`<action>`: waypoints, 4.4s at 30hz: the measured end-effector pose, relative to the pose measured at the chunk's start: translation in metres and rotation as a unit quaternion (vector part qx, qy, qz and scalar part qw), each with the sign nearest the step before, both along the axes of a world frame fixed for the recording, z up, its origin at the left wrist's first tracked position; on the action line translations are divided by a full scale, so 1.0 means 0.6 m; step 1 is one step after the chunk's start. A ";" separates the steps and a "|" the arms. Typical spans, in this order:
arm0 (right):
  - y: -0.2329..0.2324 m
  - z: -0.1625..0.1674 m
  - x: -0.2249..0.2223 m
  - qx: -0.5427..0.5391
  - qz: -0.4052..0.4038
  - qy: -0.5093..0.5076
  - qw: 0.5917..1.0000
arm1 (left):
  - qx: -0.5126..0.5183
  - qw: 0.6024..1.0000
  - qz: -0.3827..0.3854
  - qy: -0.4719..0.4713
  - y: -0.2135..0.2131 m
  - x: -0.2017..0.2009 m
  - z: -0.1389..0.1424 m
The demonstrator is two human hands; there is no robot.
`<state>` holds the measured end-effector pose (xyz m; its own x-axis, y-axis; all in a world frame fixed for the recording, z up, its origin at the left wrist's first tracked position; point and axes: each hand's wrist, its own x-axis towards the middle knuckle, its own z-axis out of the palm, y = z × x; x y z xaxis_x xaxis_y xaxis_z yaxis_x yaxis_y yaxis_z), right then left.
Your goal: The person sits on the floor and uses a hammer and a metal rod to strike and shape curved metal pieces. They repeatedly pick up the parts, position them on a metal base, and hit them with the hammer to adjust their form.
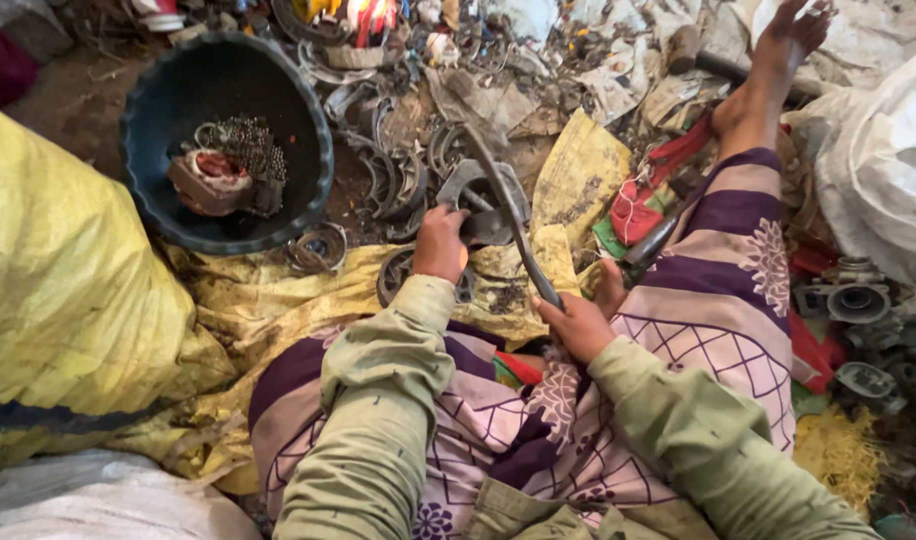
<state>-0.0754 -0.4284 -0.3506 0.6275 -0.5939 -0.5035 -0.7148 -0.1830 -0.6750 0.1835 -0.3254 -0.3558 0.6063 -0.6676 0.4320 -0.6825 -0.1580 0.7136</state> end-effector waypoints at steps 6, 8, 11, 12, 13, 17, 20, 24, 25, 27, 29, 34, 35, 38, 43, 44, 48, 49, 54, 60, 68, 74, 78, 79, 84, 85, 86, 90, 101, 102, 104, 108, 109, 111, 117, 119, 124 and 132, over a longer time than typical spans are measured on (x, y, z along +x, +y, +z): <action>-0.044 0.127 -0.014 -0.283 -0.020 -0.114 0.952 | 0.018 1.000 -0.003 0.004 -0.008 0.016 -0.027; -0.056 0.175 -0.023 -0.101 -0.113 -0.156 0.976 | -0.007 1.000 -0.004 -0.003 -0.005 0.023 -0.018; -0.065 0.179 -0.013 -0.048 -0.137 -0.177 0.973 | -0.007 0.999 0.045 0.018 0.004 0.031 0.000; -0.064 0.160 -0.003 -0.039 -0.157 -0.155 0.975 | -0.023 0.998 0.054 0.027 0.008 0.032 0.009; -0.064 0.136 0.010 -0.031 -0.174 -0.134 0.975 | -0.040 0.996 0.066 0.034 0.012 0.035 0.018; -0.077 0.054 0.028 -0.100 -0.127 -0.081 0.984 | -0.056 0.988 0.113 0.085 0.032 0.046 0.047; -0.064 0.049 -0.004 -0.319 0.106 -0.074 0.939 | -0.046 0.979 0.167 0.111 0.041 0.056 0.060; -0.005 0.107 -0.048 -0.148 0.351 0.071 0.922 | -0.082 0.964 0.176 0.182 0.040 0.061 0.070; 0.008 0.127 -0.045 -0.071 0.417 0.096 0.901 | -0.086 0.960 0.174 0.201 0.039 0.060 0.072; 0.023 0.170 -0.025 -0.183 0.388 0.038 0.902 | -0.095 0.956 0.166 0.223 0.037 0.058 0.074; 0.039 0.212 0.000 -0.206 0.288 -0.051 0.934 | -0.101 0.955 0.160 0.228 0.038 0.055 0.075; 0.077 0.265 0.059 -0.076 0.194 -0.235 0.949 | -0.096 0.953 0.160 0.240 0.048 0.054 0.072; 0.078 0.267 0.063 -0.104 0.174 -0.196 0.959 | -0.092 0.956 0.158 0.231 0.049 0.054 0.071; 0.072 0.252 0.059 -0.200 0.179 -0.142 0.953 | -0.099 0.945 0.161 0.266 0.048 0.056 0.069; 0.110 0.168 0.005 -0.195 0.402 -0.092 0.890 | -0.089 0.949 0.158 0.259 0.036 0.058 0.072; 0.122 0.151 -0.010 -0.200 0.470 -0.086 0.856 | -0.072 0.954 0.168 0.237 0.035 0.057 0.073; 0.081 0.121 -0.024 -0.057 0.357 -0.065 0.930 | -0.066 0.954 0.150 0.250 0.039 0.051 0.080; 0.055 0.123 -0.018 -0.008 0.293 0.034 0.956 | -0.076 0.954 0.145 0.252 0.042 0.048 0.082; -0.073 0.155 -0.043 -0.413 0.222 -0.074 0.880 | -0.056 0.961 0.143 0.228 0.048 0.043 0.094; -0.157 0.108 -0.071 -0.382 0.215 0.261 0.860 | -0.048 0.968 0.096 0.227 0.033 0.031 0.087; -0.154 0.101 0.005 -0.422 0.147 -0.131 0.885 | 0.008 0.991 0.077 0.109 0.018 0.015 0.061; -0.081 0.074 0.060 -0.453 0.167 -0.117 0.868 | -0.010 0.992 0.065 0.109 0.011 0.020 0.066; -0.042 0.045 0.054 -0.405 0.174 0.057 0.896 | -0.020 0.992 0.061 0.112 0.008 0.021 0.063; -0.037 0.038 0.053 -0.371 0.183 0.090 0.906 | -0.015 0.991 0.059 0.116 0.007 0.020 0.061; -0.041 0.008 0.065 -0.268 0.130 0.095 0.950 | -0.009 0.992 0.045 0.121 0.004 0.009 0.050; -0.046 0.002 0.065 -0.270 0.124 0.080 0.951 | -0.009 0.994 0.037 0.106 0.004 0.007 0.048; -0.055 -0.002 0.065 -0.274 0.117 0.064 0.952 | -0.010 0.996 0.030 0.089 0.003 0.006 0.046; -0.112 -0.007 0.053 -0.149 0.056 0.046 0.986 | -0.005 0.995 0.048 0.090 0.003 0.010 0.040; -0.116 -0.020 -0.001 0.424 -0.238 -0.089 0.869 | -0.023 0.989 0.088 0.120 0.001 0.028 0.039; -0.111 -0.020 -0.005 0.422 -0.223 -0.094 0.874 | -0.020 0.989 0.086 0.122 0.000 0.027 0.038; -0.106 -0.011 -0.011 0.413 -0.194 -0.103 0.884 | -0.016 0.988 0.081 0.131 -0.002 0.026 0.037; -0.112 0.048 -0.011 0.302 -0.215 -0.042 0.928 | -0.038 0.990 0.066 0.117 -0.011 0.020 0.026; -0.118 0.068 -0.006 0.324 -0.203 -0.037 0.923 | -0.052 0.989 0.060 0.123 -0.014 0.017 0.021; -0.133 0.102 0.005 0.343 -0.207 -0.024 0.916 | -0.057 0.989 0.055 0.122 -0.018 0.012 0.011; -0.154 0.089 0.049 0.480 -0.156 -0.122 0.855 | -0.037 0.995 0.054 0.079 -0.025 0.010 -0.006; -0.138 0.064 0.053 0.443 -0.178 -0.102 0.873 | -0.025 0.994 0.042 0.100 -0.025 0.013 -0.003; -0.059 0.093 0.043 0.170 -0.105 -0.049 0.979 | -0.049 0.996 0.022 0.070 -0.018 0.016 -0.004; -0.042 0.308 0.005 0.005 -0.078 -0.378 0.922 | 0.006 0.999 -0.024 0.028 0.007 0.007 -0.010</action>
<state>-0.0727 -0.4537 -0.1658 0.7093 -0.7039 0.0376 -0.0558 -0.1093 -0.9924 0.1878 -0.3212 -0.3619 0.5961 -0.7018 0.3899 -0.6480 -0.1338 0.7498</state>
